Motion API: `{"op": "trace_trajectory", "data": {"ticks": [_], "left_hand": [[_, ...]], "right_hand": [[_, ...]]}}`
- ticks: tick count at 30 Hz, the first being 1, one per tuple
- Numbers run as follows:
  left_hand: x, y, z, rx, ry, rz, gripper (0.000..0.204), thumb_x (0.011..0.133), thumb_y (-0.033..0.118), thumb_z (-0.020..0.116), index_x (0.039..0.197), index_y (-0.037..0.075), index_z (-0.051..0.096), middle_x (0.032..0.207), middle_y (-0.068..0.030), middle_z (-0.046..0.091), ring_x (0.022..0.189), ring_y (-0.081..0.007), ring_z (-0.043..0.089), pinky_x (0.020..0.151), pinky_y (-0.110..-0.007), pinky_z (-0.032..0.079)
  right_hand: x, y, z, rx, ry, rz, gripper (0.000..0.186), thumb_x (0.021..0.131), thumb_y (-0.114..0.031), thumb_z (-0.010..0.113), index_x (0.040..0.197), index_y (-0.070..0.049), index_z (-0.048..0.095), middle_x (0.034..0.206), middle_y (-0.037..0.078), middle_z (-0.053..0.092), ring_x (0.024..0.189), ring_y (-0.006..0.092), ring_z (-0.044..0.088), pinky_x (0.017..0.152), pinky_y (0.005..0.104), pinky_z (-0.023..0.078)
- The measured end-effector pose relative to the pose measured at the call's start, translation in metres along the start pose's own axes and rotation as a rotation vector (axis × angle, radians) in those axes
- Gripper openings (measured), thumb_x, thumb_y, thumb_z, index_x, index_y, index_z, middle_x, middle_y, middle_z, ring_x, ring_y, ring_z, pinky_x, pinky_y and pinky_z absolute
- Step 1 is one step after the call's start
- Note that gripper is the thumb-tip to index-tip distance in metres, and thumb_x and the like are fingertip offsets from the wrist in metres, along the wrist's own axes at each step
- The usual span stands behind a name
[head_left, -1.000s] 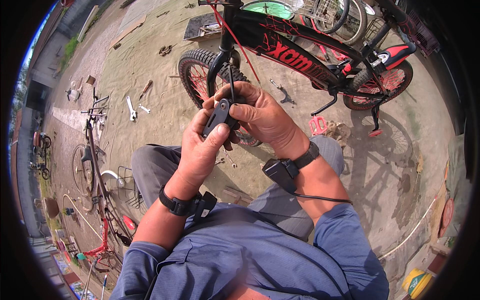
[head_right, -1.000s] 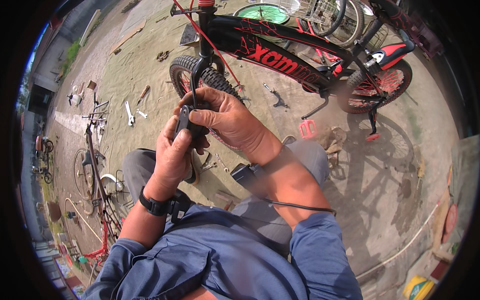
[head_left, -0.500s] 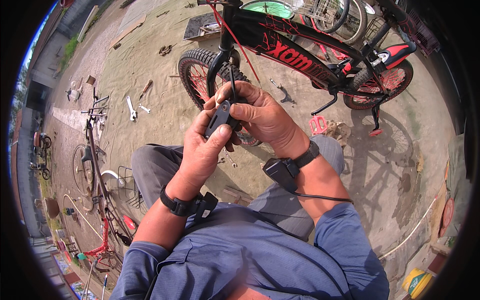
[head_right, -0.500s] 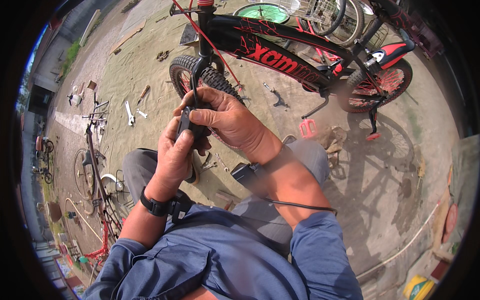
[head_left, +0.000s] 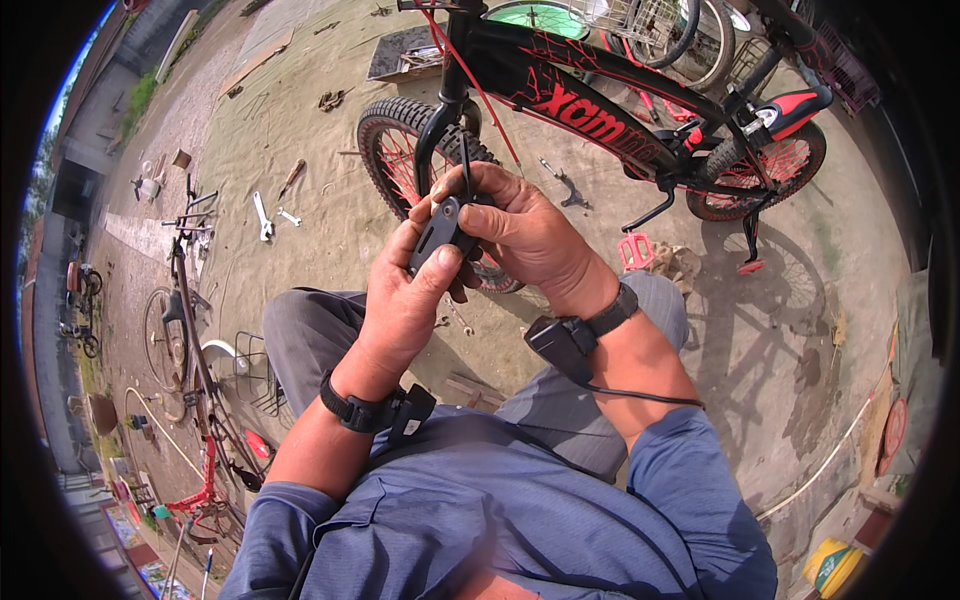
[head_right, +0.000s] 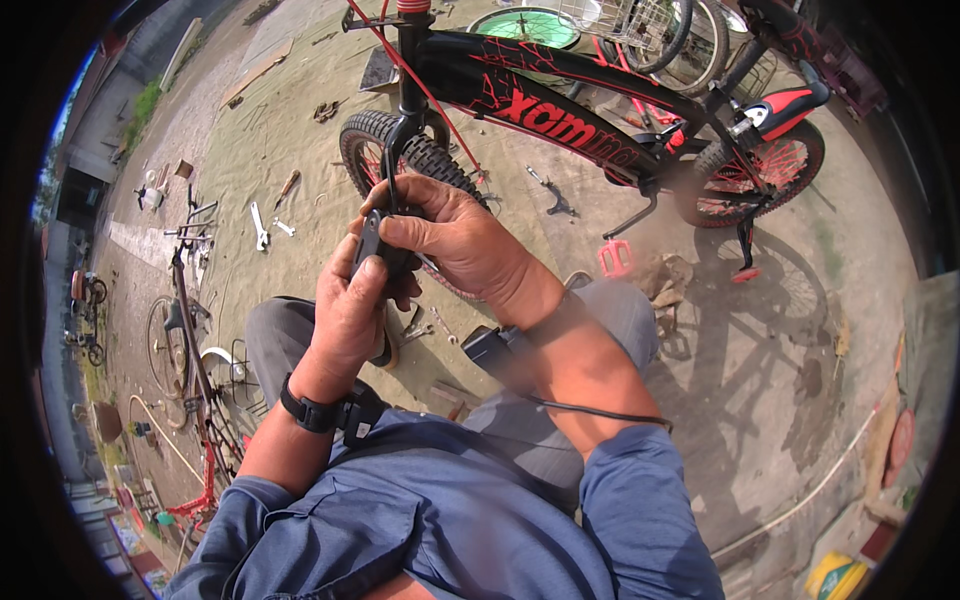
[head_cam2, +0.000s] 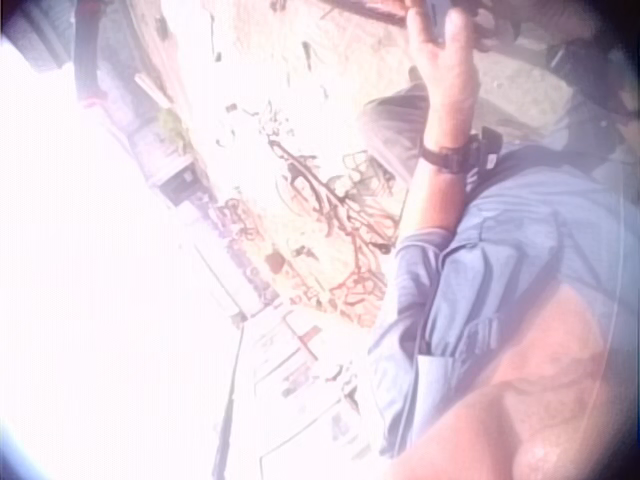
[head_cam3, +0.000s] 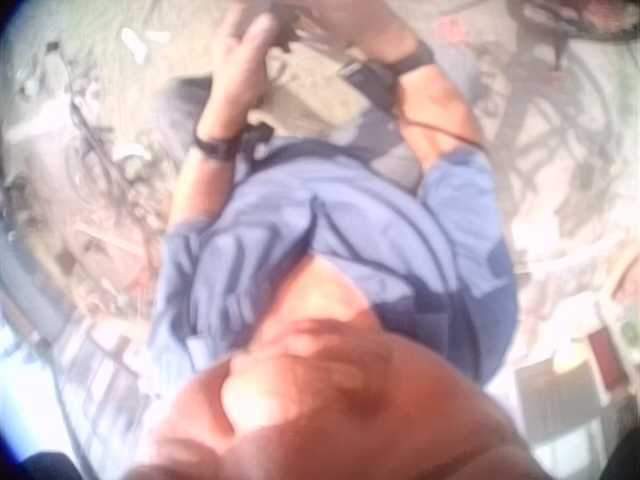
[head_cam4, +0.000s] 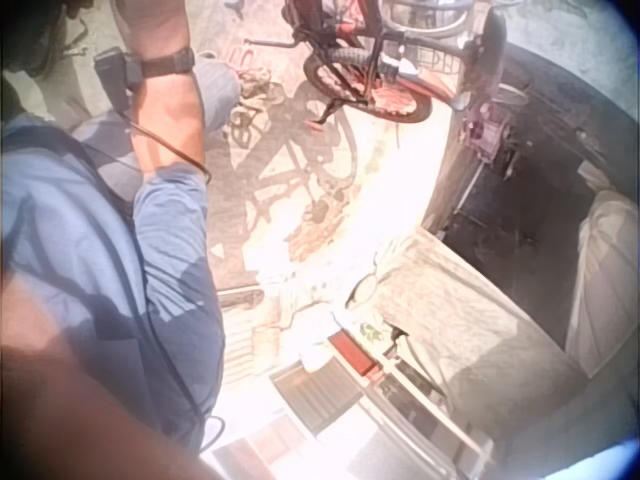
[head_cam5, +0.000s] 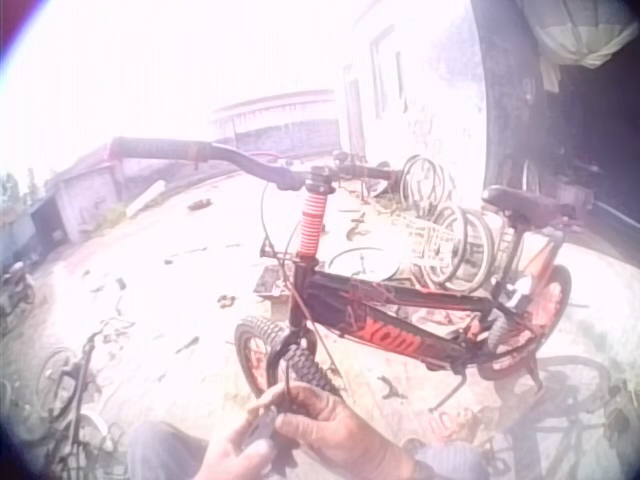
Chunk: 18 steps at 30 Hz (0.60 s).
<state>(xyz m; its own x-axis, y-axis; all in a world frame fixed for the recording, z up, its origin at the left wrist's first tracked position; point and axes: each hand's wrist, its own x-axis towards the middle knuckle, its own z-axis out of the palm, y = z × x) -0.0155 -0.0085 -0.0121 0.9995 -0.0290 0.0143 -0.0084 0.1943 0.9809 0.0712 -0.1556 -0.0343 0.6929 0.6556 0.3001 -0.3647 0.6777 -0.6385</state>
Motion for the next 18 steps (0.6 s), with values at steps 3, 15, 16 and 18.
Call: {"op": "trace_trajectory", "data": {"ticks": [3, 15, 16, 18], "left_hand": [[0.0023, -0.0015, -0.0024, -0.022, -0.006, 0.0, 0.06, 0.094, 0.044, 0.065, 0.133, 0.001, 0.047, 0.105, -0.0104, 0.065, 0.08, -0.0149, 0.065, 0.063, -0.025, 0.051], [0.0025, -0.0048, -0.0047, -0.076, 0.019, -0.047, 0.052, 0.103, 0.047, 0.045, 0.126, 0.001, 0.052, 0.103, -0.0139, 0.066, 0.077, -0.0179, 0.065, 0.062, -0.027, 0.051], [0.0027, -0.0053, -0.005, -0.078, 0.021, -0.051, 0.052, 0.103, 0.046, 0.043, 0.126, 0.001, 0.053, 0.103, -0.0143, 0.066, 0.077, -0.0185, 0.066, 0.062, -0.027, 0.051], [0.0031, -0.0063, -0.0059, -0.107, 0.026, -0.063, 0.051, 0.104, 0.044, 0.04, 0.126, 0.0, 0.053, 0.103, -0.015, 0.066, 0.077, -0.0196, 0.066, 0.062, -0.028, 0.051]], "right_hand": [[0.0, -0.0022, -0.0001, 0.007, -0.005, 0.056, 0.032, 0.095, -0.019, 0.067, 0.124, -0.008, 0.059, 0.11, 0.009, 0.068, 0.097, 0.0193, 0.067, 0.078, 0.0343, 0.058], [0.0054, 0.0018, -0.0012, 0.018, 0.089, 0.083, 0.03, 0.102, -0.024, 0.056, 0.125, -0.006, 0.058, 0.111, 0.012, 0.07, 0.097, 0.019, 0.069, 0.077, 0.0291, 0.056], [0.0057, 0.0027, -0.0003, 0.024, 0.106, 0.074, 0.029, 0.102, -0.024, 0.056, 0.125, -0.006, 0.059, 0.111, 0.012, 0.07, 0.096, 0.0185, 0.069, 0.075, 0.0287, 0.056], [0.0062, 0.0032, 0.0004, 0.051, 0.117, 0.066, 0.027, 0.102, -0.024, 0.055, 0.123, -0.006, 0.059, 0.11, 0.012, 0.07, 0.094, 0.0176, 0.069, 0.072, 0.0277, 0.055]]}}
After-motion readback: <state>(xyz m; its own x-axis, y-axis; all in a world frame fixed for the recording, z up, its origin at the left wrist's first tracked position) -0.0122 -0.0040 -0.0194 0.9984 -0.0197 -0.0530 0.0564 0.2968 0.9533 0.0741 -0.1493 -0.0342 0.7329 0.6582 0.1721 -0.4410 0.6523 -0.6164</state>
